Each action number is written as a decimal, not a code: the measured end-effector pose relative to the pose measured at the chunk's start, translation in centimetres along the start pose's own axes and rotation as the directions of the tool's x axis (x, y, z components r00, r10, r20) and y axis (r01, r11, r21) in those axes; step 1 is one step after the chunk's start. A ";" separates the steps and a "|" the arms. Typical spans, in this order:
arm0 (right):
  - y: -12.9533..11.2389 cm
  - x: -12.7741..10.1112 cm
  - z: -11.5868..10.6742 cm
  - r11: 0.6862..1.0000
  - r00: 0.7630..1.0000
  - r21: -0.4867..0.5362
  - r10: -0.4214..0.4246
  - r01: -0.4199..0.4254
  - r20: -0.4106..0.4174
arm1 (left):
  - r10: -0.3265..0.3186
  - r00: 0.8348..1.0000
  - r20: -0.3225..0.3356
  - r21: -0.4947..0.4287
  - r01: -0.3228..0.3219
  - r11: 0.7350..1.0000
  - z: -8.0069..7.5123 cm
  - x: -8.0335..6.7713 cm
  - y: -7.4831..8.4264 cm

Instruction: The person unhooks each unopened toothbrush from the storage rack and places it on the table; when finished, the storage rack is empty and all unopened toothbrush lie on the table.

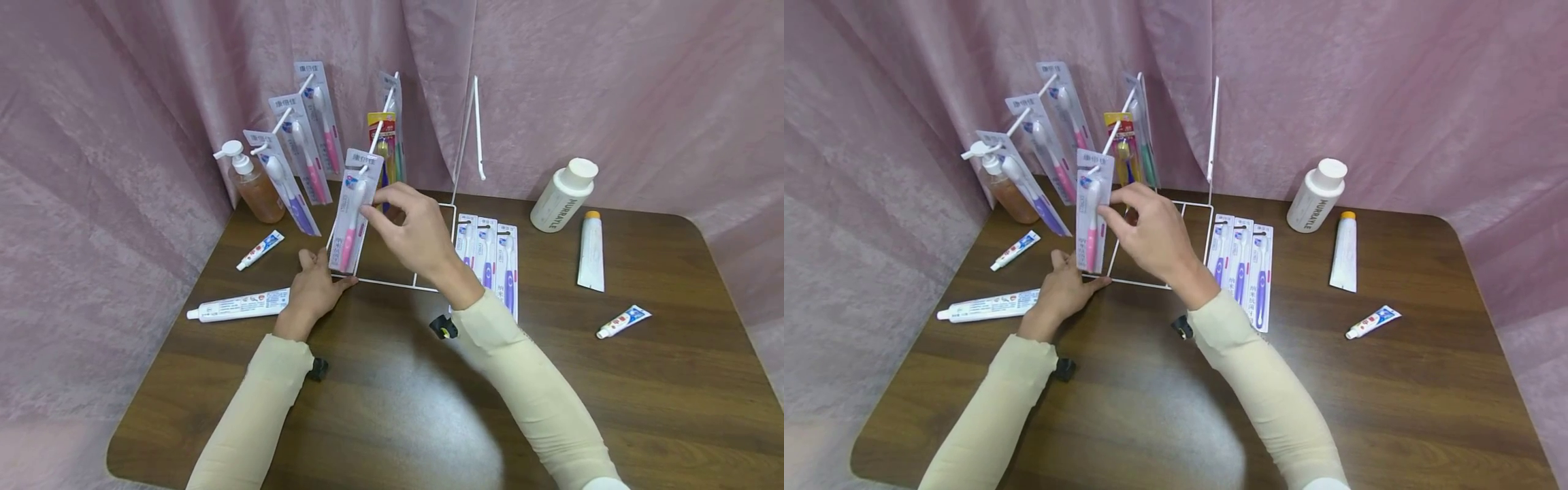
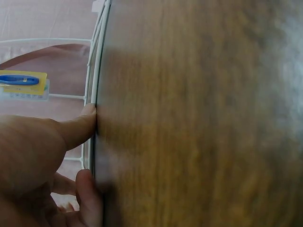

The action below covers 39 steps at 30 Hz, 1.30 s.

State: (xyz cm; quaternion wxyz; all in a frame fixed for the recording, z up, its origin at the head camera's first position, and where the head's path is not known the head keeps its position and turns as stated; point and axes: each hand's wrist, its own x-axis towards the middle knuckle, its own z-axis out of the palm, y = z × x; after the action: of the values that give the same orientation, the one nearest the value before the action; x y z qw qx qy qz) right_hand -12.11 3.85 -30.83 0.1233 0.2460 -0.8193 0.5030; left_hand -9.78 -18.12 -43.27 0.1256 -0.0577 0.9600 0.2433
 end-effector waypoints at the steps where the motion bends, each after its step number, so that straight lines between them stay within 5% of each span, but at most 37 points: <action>1: 0.0 0.0 0.1 1.000 1.000 0.009 -0.012 0.012 -0.014 | 0.001 1.000 -0.001 -0.001 -0.001 1.000 0.1 0.0 0.0; 15: -0.1 -0.6 -0.9 0.996 0.992 0.093 0.008 0.004 -0.129 | 0.009 1.000 0.002 0.040 -0.009 0.999 2.7 3.3 -3.1; 23: 0.8 -1.6 -2.0 0.984 0.982 0.179 0.027 0.008 -0.190 | -0.018 1.000 0.015 0.012 0.018 1.000 0.8 0.9 -1.0; 39: 6.1 -4.8 -5.8 0.931 0.940 0.237 0.314 -0.277 -0.134 | -0.027 0.999 0.022 0.041 0.027 0.999 0.1 0.2 0.1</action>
State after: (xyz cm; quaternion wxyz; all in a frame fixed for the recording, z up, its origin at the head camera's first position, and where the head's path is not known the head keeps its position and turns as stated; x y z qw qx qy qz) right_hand -11.53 12.64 -34.95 0.0879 0.0879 -0.7743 0.6205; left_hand -9.96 -17.97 -43.32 0.1410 -0.0653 0.9624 0.2228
